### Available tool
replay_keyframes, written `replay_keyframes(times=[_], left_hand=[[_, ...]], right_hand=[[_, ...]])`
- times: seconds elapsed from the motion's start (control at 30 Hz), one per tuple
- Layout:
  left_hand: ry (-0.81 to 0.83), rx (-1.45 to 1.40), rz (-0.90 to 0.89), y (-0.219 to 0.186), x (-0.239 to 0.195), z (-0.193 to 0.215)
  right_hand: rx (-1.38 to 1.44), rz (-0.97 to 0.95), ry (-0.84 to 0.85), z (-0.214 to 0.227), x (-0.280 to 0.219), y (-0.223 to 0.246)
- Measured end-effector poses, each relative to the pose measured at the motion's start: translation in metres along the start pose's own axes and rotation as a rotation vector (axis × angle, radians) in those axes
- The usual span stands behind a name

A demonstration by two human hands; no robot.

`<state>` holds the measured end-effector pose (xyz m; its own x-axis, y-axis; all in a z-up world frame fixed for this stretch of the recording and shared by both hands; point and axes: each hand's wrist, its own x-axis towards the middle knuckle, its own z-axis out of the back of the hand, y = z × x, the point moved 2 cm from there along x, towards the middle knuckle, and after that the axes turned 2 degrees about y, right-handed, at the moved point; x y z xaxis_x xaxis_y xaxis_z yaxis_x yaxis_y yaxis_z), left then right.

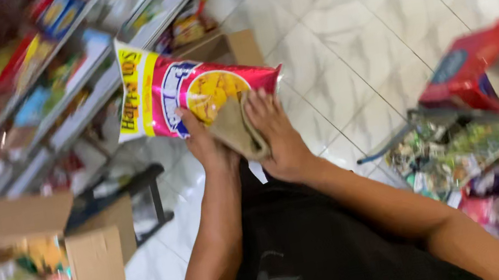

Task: The person wipes the surface of a bag of Happy Tos corn chips using a checkered cloth. They repeatedly pick up the bag, wipe it, and place it back into a cardboard box or onto a shelf. The person handles the bag multiple times, wiping different sides and sections of the packaging.

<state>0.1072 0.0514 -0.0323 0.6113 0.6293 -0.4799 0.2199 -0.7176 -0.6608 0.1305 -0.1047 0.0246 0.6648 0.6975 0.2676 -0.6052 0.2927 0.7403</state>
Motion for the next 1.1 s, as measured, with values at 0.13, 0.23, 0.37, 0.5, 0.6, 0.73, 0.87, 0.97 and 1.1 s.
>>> replay_keyframes(times=[0.13,0.23,0.37,0.5,0.6,0.73,0.87,0.97,1.1], left_hand=[[-0.167,-0.074,-0.123,-0.042,0.007,0.037],[-0.191,-0.227,-0.206,-0.070,0.000,0.065],[-0.077,-0.349,-0.320,-0.104,-0.023,0.117],[0.047,-0.382,-0.157,-0.120,-0.042,0.168],[0.192,-0.142,-0.014,-0.134,-0.070,0.208],[0.181,0.436,-0.121,-0.170,-0.102,0.263],[-0.147,0.254,-0.162,-0.198,-0.144,0.335],[-0.352,0.161,-0.301,-0.219,-0.174,0.393],[-0.652,0.174,-0.448,-0.244,-0.226,0.468]], right_hand=[[0.180,0.185,0.398,-0.030,-0.018,0.023],[0.616,0.111,0.478,-0.031,-0.026,0.018],[0.732,-0.291,0.264,-0.021,-0.012,-0.014],[0.659,-0.406,-0.142,-0.014,0.036,-0.043],[0.846,-0.381,-0.031,-0.044,0.066,-0.035],[0.796,-0.465,0.117,-0.112,0.071,-0.001],[0.771,-0.503,0.250,-0.205,0.048,0.040],[0.815,-0.509,0.346,-0.267,0.030,0.074],[0.441,-0.448,0.512,-0.324,0.019,0.119]])
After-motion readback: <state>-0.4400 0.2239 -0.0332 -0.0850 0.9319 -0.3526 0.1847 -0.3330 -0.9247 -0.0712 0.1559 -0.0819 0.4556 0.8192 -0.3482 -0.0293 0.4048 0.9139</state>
